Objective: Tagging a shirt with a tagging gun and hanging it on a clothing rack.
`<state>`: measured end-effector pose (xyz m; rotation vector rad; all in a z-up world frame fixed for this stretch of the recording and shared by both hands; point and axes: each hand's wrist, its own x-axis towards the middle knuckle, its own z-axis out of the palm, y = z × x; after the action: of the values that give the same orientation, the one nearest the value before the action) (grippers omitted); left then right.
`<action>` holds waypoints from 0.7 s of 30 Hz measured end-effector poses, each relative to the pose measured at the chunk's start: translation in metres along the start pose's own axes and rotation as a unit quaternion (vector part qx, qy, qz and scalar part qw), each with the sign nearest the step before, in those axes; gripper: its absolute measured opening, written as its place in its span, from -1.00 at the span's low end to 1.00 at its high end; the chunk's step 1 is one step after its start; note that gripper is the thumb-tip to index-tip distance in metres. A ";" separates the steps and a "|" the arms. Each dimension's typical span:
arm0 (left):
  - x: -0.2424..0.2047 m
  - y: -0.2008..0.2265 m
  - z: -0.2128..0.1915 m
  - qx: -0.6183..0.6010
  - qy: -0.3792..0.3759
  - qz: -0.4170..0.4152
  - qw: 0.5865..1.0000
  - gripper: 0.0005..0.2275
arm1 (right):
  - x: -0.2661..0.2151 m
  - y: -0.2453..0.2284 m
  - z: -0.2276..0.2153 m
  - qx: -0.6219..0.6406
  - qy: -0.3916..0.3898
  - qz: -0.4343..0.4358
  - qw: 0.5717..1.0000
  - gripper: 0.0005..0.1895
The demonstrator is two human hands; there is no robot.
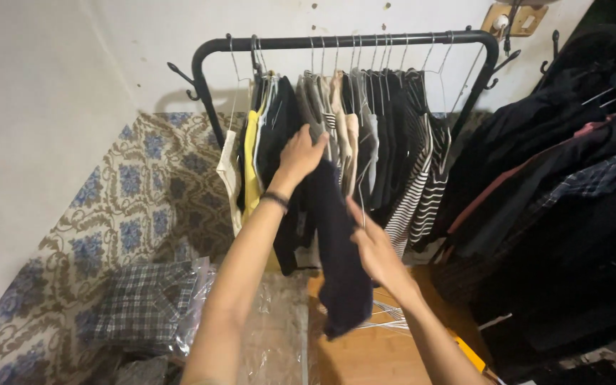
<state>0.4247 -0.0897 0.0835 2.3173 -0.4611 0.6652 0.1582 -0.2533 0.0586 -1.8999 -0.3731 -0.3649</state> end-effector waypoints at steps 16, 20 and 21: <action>0.032 0.072 0.061 -0.015 -0.152 0.010 0.988 -0.36 | -0.069 0.000 -0.021 -0.006 -0.091 0.166 0.982 -0.23; 0.028 0.105 0.053 -0.012 -0.181 0.016 0.983 -0.37 | -0.061 0.017 -0.013 -0.003 -0.070 0.128 0.989 -0.26; 0.024 0.115 0.045 -0.011 -0.198 0.008 0.980 -0.39 | -0.058 0.018 -0.012 -0.008 -0.062 0.121 0.991 -0.28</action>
<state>0.4027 -0.2055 0.1268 2.4297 -0.6619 0.1982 0.1120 -0.2759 0.0231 -1.9636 -0.2177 -0.0877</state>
